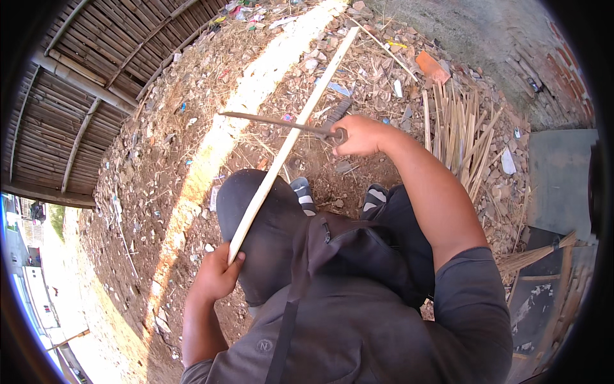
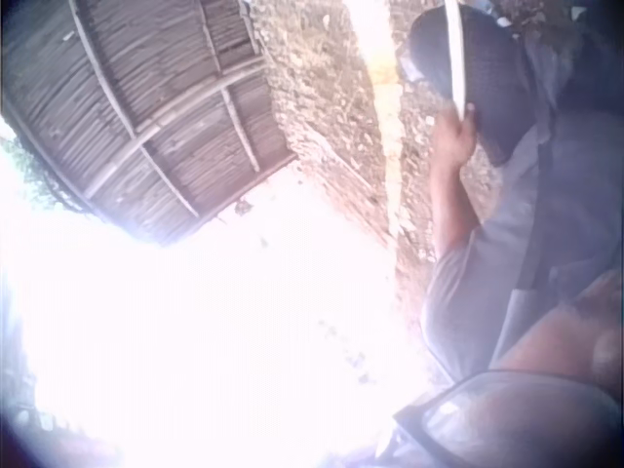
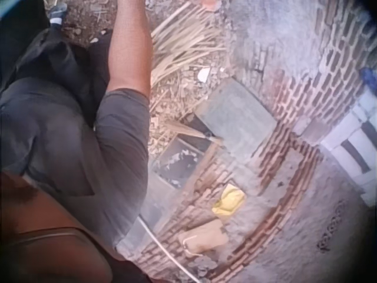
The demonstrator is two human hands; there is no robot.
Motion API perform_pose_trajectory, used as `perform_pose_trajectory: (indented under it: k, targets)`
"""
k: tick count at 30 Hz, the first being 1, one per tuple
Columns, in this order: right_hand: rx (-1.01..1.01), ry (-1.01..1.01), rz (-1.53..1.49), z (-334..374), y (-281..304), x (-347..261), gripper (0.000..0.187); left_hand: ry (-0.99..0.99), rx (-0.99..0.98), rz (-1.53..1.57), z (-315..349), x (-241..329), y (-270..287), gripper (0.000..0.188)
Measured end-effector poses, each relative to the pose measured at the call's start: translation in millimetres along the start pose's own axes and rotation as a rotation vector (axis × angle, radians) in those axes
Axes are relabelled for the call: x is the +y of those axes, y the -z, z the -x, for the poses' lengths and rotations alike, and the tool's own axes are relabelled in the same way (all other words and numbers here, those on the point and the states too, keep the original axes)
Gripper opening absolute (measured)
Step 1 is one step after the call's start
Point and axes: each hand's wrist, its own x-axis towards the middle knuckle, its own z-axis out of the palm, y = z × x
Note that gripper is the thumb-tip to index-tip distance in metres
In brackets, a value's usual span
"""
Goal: The person thins bamboo slats by pulling a long thin slat across the blade of a knife held in their hand, removing small shavings.
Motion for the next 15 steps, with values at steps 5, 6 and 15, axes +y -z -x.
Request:
perform_pose_trajectory:
  k: [5,6,15]
  targets:
    - [0.176,-0.057,-0.026,7.0,6.3,-3.7,0.048,-0.007,0.053,-0.131,0.7,-3.8,0.2,0.023]
    - [0.17,-0.055,-0.025,8.4,-1.4,-17.3,0.048,-0.002,0.052,-0.127,0.4,-8.0,-2.1,0.023]
    - [0.183,-0.04,-0.141,-13.4,-1.8,10.7,0.043,-0.109,0.026,0.024,-10.5,-22.3,4.9,0.024]
